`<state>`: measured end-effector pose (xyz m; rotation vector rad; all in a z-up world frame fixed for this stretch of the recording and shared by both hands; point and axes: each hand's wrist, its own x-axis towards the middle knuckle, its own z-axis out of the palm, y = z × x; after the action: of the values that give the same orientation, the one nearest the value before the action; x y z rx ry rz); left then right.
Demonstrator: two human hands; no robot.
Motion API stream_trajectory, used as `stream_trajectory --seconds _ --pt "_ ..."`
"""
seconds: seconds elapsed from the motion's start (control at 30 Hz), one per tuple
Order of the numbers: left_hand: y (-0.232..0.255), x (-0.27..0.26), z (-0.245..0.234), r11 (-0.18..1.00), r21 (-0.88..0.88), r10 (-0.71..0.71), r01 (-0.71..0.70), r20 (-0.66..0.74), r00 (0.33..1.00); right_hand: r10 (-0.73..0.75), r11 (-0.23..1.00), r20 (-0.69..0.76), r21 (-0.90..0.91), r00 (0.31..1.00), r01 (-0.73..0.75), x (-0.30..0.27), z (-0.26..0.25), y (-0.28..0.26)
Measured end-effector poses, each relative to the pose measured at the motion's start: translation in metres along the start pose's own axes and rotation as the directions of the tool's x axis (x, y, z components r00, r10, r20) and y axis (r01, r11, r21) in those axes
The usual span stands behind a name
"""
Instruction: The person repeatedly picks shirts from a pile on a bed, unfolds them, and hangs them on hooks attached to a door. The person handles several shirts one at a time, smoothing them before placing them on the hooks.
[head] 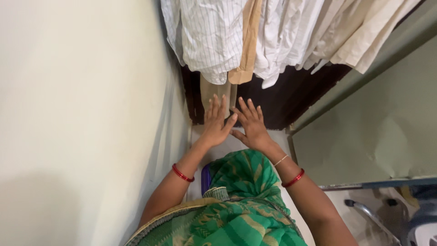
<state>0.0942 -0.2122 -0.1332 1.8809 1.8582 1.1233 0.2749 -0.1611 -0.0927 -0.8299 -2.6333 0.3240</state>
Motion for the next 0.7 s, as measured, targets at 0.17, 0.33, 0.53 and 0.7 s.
stream_trajectory --seconds 0.17,0.33,0.53,0.7 --pt "0.009 -0.026 0.026 0.949 -0.290 -0.071 0.128 0.201 0.977 0.047 0.996 0.030 0.076 0.998 -0.049 -0.041 0.013 -0.007" --pt "0.027 -0.044 0.040 0.695 -0.632 -0.077 0.343 0.409 0.909 0.202 0.938 0.017 0.286 0.979 -0.198 -0.083 0.016 -0.008" --pt "0.029 -0.062 0.055 0.505 -0.686 -0.031 0.524 0.592 0.805 0.410 0.819 0.037 0.425 0.911 -0.386 -0.148 0.013 -0.005" --pt "0.032 -0.067 0.082 0.337 -0.696 0.035 0.634 0.682 0.730 0.552 0.688 0.057 0.533 0.832 -0.493 -0.179 0.008 -0.007"
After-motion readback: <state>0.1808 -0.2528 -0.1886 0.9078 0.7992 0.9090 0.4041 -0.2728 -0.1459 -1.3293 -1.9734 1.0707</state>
